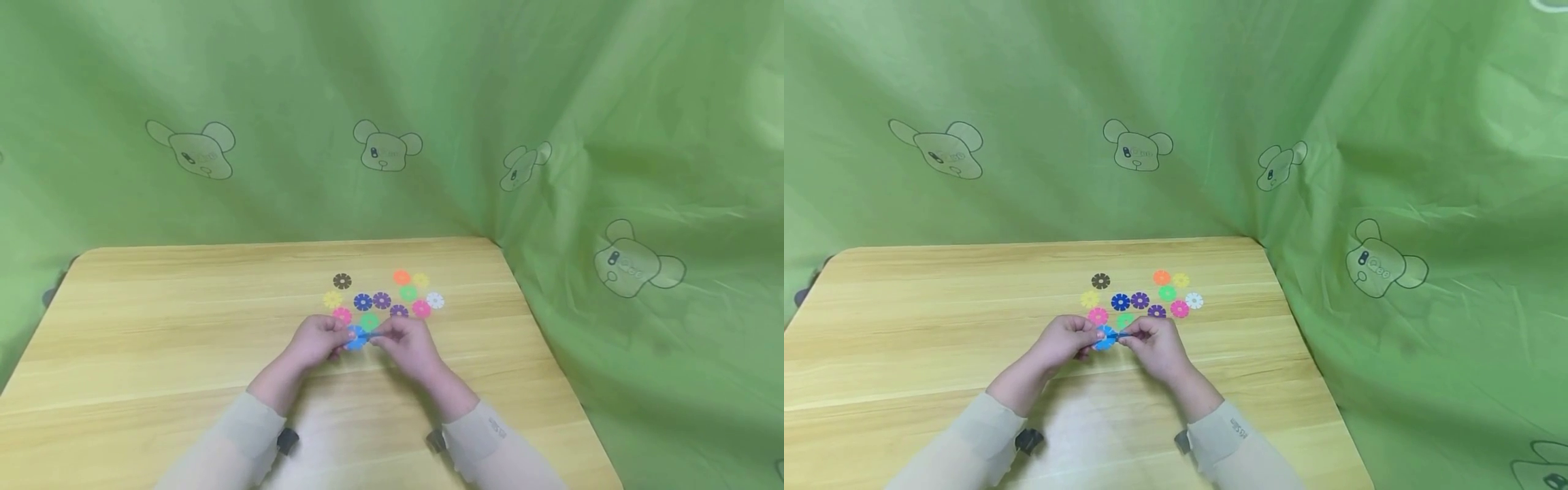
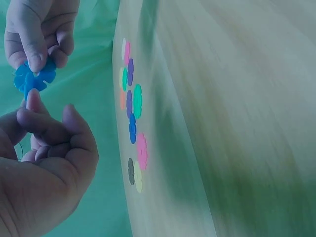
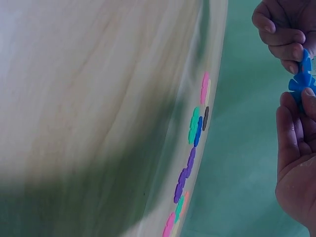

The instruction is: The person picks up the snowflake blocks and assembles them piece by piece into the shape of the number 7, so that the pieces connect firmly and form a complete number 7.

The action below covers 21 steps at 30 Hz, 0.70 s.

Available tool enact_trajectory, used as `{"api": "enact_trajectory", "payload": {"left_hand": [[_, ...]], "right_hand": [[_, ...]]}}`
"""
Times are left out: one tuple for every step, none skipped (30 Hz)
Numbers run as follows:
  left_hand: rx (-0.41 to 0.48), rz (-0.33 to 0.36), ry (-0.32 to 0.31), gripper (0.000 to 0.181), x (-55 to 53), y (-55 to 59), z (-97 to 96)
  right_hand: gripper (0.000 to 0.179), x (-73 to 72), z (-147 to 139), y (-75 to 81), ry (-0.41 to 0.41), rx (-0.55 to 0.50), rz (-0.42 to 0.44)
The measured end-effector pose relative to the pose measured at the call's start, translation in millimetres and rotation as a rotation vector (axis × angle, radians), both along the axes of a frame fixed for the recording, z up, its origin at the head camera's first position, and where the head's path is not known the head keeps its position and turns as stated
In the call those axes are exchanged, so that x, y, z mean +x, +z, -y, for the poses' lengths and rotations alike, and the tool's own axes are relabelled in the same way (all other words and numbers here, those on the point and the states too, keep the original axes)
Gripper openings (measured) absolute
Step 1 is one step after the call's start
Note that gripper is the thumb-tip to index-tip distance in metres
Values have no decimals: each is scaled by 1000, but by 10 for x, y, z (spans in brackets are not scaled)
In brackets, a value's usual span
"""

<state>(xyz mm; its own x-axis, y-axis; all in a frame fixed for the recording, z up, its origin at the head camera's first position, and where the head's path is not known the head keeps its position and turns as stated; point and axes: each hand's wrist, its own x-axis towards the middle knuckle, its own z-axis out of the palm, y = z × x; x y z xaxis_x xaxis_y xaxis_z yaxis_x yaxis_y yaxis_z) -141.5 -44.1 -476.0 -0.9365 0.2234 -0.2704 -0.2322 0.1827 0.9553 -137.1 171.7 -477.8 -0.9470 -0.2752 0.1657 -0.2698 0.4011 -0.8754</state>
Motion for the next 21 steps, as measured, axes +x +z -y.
{"api": "enact_trajectory", "payload": {"left_hand": [[1,0,4,14,3,-5,2],[4,0,9,13,8,-7,3],[6,-1,14,13,14,-8,5],[8,-2,15,13,18,-13,8],[10,-4,17,14,24,-20,11],[16,-7,16,14,32,-23,18],[19,-9,17,15,39,-38,22],[19,-17,20,15,49,-50,26],[12,-31,22,16,58,-63,30],[6,-47,23,15,68,-76,32],[-4,-64,25,14,80,-88,34],[-17,-87,29,13,89,-99,35],[-34,-114,37,13,96,-109,34],[-54,-146,42,16,107,-109,34],[-72,-176,44,19,117,-107,34],[-86,-203,43,24,127,-105,35],[-103,-230,42,27,137,-101,37],[-124,-263,41,29,146,-92,40],[-151,-296,35,28,156,-84,37],[-179,-327,27,26,168,-77,33],[-209,-359,20,23,178,-71,28]], "right_hand": [[11,0,4,-8,1,-1,-5],[11,0,8,-16,3,-2,-12],[11,0,10,-26,3,-4,-19],[12,1,13,-31,5,-6,-23],[11,2,14,-42,8,-9,-27],[11,2,18,-44,10,-11,-31],[11,6,20,-52,12,-13,-33],[11,8,23,-56,12,-10,-34],[11,10,27,-59,13,-3,-36],[11,12,32,-57,13,8,-38],[11,10,37,-59,11,19,-39],[11,11,42,-55,6,27,-37],[11,10,45,-57,-3,38,-35],[10,9,45,-62,-9,45,-33],[10,9,46,-67,-17,47,-27],[10,12,47,-71,-28,47,-15],[11,16,49,-75,-39,45,-4],[11,22,53,-77,-47,40,8],[11,30,57,-80,-52,38,16],[11,38,62,-84,-52,34,25],[11,45,71,-87,-50,28,33]]}}
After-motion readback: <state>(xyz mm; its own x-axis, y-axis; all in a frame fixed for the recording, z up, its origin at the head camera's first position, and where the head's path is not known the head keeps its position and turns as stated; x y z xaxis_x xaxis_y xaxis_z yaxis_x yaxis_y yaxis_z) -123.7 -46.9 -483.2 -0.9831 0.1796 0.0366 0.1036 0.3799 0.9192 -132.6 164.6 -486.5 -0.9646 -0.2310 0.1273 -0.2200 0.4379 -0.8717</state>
